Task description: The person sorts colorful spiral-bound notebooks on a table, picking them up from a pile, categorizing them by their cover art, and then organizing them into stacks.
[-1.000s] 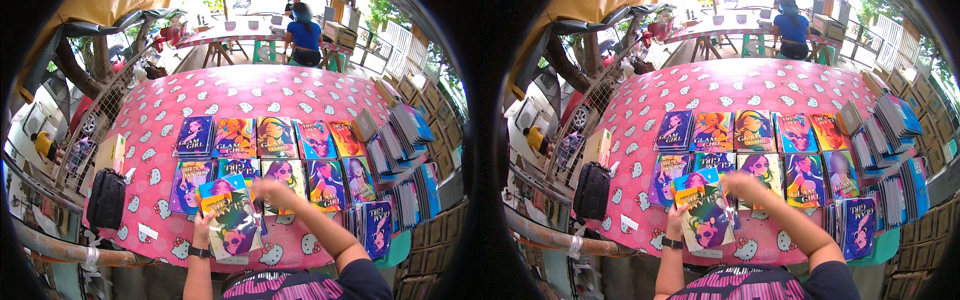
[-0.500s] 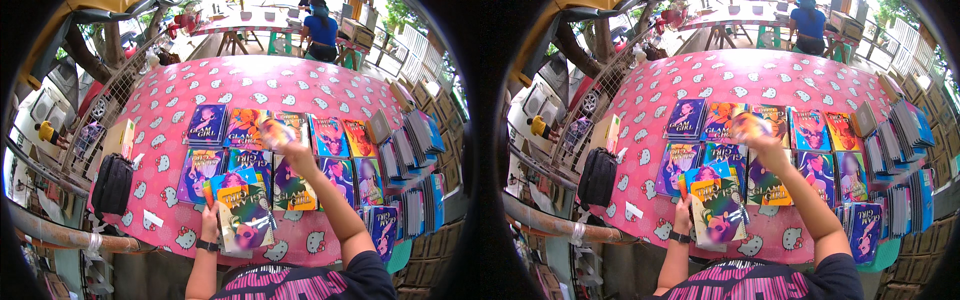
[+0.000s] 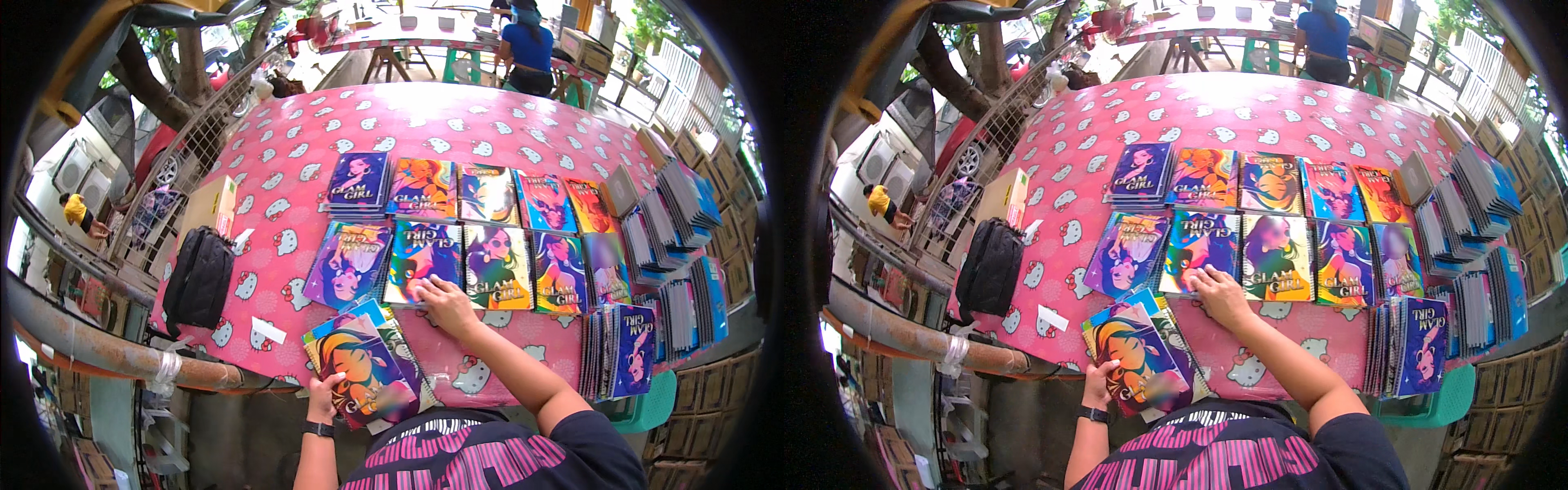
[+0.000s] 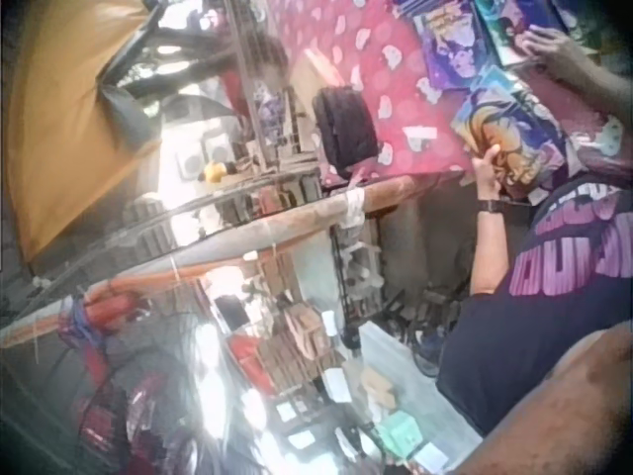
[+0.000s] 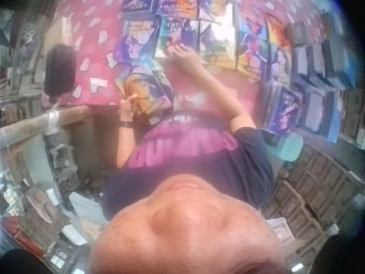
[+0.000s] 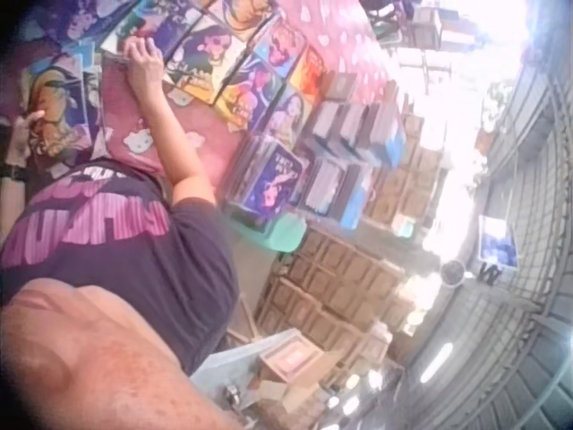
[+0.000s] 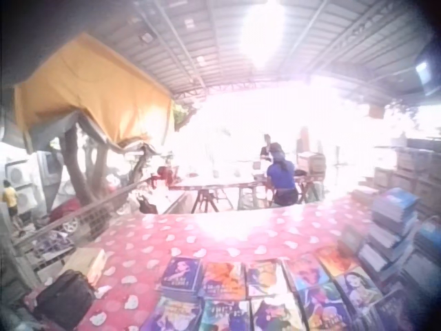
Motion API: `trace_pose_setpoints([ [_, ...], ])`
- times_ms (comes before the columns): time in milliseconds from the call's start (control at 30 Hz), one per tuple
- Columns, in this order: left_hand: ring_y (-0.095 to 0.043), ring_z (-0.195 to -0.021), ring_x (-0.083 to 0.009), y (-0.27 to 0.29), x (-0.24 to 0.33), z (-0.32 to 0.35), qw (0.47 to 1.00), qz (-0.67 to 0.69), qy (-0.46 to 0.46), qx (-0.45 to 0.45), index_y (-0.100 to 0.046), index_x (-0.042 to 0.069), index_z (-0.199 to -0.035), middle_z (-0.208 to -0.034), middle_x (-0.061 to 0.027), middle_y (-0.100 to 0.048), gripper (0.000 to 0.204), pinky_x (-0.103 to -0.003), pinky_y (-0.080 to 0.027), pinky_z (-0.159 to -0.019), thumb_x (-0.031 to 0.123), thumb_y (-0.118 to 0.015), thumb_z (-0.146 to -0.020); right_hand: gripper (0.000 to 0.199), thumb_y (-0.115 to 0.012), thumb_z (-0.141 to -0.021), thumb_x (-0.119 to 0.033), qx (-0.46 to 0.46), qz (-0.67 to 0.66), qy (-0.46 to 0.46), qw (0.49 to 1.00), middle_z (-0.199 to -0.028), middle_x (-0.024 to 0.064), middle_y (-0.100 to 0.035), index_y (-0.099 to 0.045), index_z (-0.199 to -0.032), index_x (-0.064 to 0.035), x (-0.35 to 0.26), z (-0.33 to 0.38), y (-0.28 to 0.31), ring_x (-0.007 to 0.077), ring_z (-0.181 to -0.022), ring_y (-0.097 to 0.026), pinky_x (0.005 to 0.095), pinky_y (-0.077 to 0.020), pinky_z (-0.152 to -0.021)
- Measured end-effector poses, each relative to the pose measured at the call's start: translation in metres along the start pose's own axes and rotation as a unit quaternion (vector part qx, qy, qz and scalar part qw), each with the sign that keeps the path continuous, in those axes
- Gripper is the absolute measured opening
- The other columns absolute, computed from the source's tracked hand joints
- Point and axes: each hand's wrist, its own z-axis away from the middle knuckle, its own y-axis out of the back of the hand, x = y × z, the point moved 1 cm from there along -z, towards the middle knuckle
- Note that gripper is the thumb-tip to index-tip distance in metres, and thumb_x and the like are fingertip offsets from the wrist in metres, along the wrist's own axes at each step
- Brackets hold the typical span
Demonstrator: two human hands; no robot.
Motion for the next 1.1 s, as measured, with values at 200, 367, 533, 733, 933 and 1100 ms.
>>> trace_pose_setpoints([
  [200,-0.064,-0.087,-0.0251,-0.002,0.003,0.011,0.999,0.003,-0.023,-0.036,-0.050,-0.006,-0.111,-0.101,-0.0150,-0.062,0.040,-0.037,-0.055,-0.076,-0.001,-0.064,-0.073,0.024,-0.057,-0.082,-0.009,0.143,-0.166,-0.096,0.971,-0.100,0.0134,-0.065,-0.063,-0.105,-0.0087,-0.057,0.015,0.079,0.0276,-0.093,-0.062,0.0396,-0.0506,-0.077],
  [367,-0.064,-0.080,-0.0192,0.022,-0.006,-0.007,0.994,0.065,0.052,-0.078,-0.053,0.000,-0.113,-0.099,-0.0100,-0.063,0.039,-0.033,-0.054,-0.073,0.016,-0.067,-0.081,0.028,-0.065,-0.081,-0.020,-0.251,-0.320,0.089,0.909,-0.098,0.0117,-0.066,-0.065,-0.107,-0.0111,-0.123,0.023,0.078,0.0274,-0.083,-0.064,0.0375,-0.0505,-0.077],
  [533,-0.063,-0.083,-0.0160,0.001,0.009,0.004,0.995,-0.099,0.003,0.004,-0.053,0.001,-0.114,-0.099,-0.0057,-0.063,0.047,-0.029,-0.051,-0.074,0.007,-0.074,-0.072,0.026,-0.066,-0.075,-0.010,-0.022,-0.184,-0.041,0.982,-0.091,0.0138,-0.065,-0.064,-0.101,-0.0082,0.016,-0.118,0.019,0.0305,-0.083,-0.062,0.0371,-0.0495,-0.075],
  [733,-0.060,-0.092,-0.0156,0.016,0.008,0.034,0.993,-0.046,-0.103,0.039,-0.052,0.004,-0.116,-0.105,-0.0049,-0.060,0.049,-0.030,-0.050,-0.081,0.007,-0.073,-0.072,0.035,-0.054,-0.085,-0.019,-0.020,0.224,-0.112,0.968,-0.121,0.0139,-0.055,-0.055,-0.118,-0.0076,0.154,-0.167,-0.060,0.0251,-0.116,-0.051,0.0365,-0.0456,-0.092],
  [933,-0.063,-0.086,-0.0182,0.046,-0.019,0.050,0.991,0.005,-0.061,0.119,-0.053,0.002,-0.113,-0.101,-0.0070,-0.062,0.038,-0.033,-0.052,-0.078,0.010,-0.068,-0.079,0.023,-0.052,-0.082,-0.011,0.152,0.030,-0.005,0.988,-0.070,0.0120,-0.062,-0.064,-0.101,-0.0126,0.093,-0.158,0.021,0.0259,-0.063,-0.064,0.0356,-0.0509,-0.054],
  [1100,-0.058,-0.101,-0.0200,0.046,-0.006,0.043,0.977,0.208,-0.016,0.039,-0.046,0.005,-0.123,-0.112,-0.0093,-0.058,0.053,-0.035,-0.049,-0.087,0.032,-0.067,-0.083,0.035,-0.057,-0.077,-0.011,-0.311,-0.065,0.214,0.924,-0.079,0.0067,-0.063,-0.063,-0.110,-0.0182,-0.089,-0.074,0.084,0.0230,-0.087,-0.062,0.0391,-0.0502,-0.069],
])
